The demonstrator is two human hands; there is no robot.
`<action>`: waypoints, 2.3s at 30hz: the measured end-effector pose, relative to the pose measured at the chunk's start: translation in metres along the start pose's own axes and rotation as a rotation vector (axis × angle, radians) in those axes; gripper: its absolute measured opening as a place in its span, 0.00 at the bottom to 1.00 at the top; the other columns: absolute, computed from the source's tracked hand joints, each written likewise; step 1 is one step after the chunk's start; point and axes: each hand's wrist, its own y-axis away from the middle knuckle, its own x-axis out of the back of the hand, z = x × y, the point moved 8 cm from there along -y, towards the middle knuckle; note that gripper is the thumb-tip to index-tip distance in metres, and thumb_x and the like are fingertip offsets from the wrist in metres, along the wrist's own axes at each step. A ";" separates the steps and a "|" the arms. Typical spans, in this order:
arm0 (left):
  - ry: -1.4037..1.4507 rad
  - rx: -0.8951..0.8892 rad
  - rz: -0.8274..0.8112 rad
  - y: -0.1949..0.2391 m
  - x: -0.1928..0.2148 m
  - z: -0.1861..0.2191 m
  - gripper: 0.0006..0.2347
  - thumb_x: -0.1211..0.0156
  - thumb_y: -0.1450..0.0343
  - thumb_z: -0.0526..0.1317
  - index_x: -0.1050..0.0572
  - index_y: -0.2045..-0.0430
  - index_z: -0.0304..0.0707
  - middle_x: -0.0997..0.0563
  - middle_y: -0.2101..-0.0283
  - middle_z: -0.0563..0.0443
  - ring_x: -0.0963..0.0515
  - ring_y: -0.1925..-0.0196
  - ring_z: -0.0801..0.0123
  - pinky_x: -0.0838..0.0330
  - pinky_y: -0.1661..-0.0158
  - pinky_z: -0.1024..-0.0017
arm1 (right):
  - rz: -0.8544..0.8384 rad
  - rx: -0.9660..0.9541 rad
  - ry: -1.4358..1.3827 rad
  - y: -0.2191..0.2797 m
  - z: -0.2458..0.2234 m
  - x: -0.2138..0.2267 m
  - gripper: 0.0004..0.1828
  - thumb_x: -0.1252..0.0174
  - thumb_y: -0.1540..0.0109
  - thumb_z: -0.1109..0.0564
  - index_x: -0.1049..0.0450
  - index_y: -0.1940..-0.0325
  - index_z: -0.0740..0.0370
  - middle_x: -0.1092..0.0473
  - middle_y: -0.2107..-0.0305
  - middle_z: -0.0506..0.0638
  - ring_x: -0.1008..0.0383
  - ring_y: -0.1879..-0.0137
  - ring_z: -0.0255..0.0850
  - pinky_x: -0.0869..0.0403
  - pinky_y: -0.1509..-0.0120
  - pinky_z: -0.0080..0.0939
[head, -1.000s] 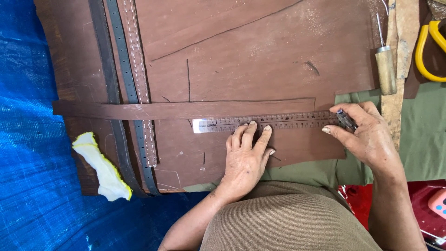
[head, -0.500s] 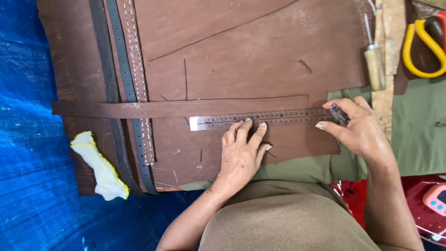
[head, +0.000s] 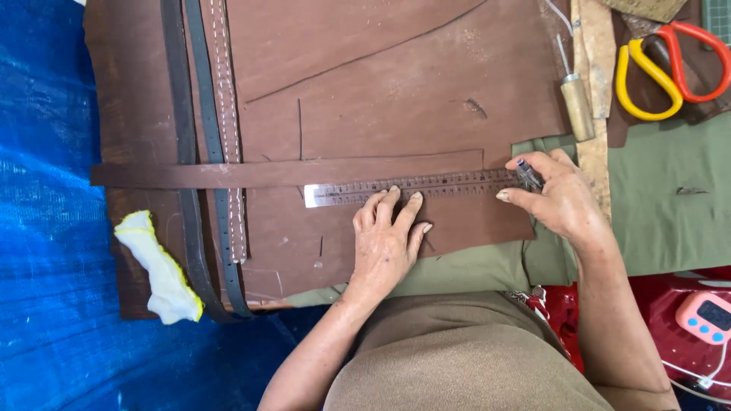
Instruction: The person uses a ruler and a pen to measure and mark straight lines on a large piece of brown leather. They repeatedly reposition the ruler and draw lines to outline rectangular sections on the material.
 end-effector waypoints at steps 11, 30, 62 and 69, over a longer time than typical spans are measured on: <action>-0.118 -0.013 0.013 0.001 -0.005 0.002 0.17 0.39 0.25 0.50 0.25 0.42 0.55 0.28 0.42 0.43 0.30 0.41 0.50 0.32 0.48 0.53 | 0.053 0.056 -0.021 -0.002 0.006 -0.001 0.23 0.30 0.44 0.48 0.22 0.45 0.44 0.41 0.59 0.46 0.38 0.63 0.41 0.35 0.54 0.41; 0.006 0.031 -0.026 -0.005 0.001 -0.001 0.17 0.39 0.26 0.49 0.25 0.42 0.50 0.29 0.41 0.38 0.31 0.40 0.48 0.33 0.47 0.50 | 0.053 0.028 0.004 -0.003 0.010 -0.001 0.26 0.31 0.44 0.47 0.21 0.42 0.47 0.36 0.55 0.48 0.40 0.75 0.42 0.34 0.47 0.39; -0.004 0.253 0.132 0.003 0.043 -0.120 0.18 0.33 0.30 0.48 0.22 0.45 0.49 0.28 0.39 0.42 0.31 0.45 0.49 0.32 0.44 0.53 | 0.084 0.041 0.056 -0.002 0.021 -0.003 0.26 0.31 0.44 0.47 0.22 0.41 0.42 0.35 0.54 0.45 0.53 0.81 0.39 0.33 0.64 0.38; 0.016 0.266 0.207 0.005 0.046 -0.122 0.19 0.29 0.35 0.56 0.18 0.52 0.53 0.26 0.40 0.52 0.31 0.47 0.54 0.27 0.49 0.59 | 0.037 0.045 0.055 -0.003 0.017 -0.001 0.24 0.28 0.46 0.50 0.19 0.45 0.43 0.34 0.56 0.46 0.32 0.54 0.35 0.34 0.44 0.36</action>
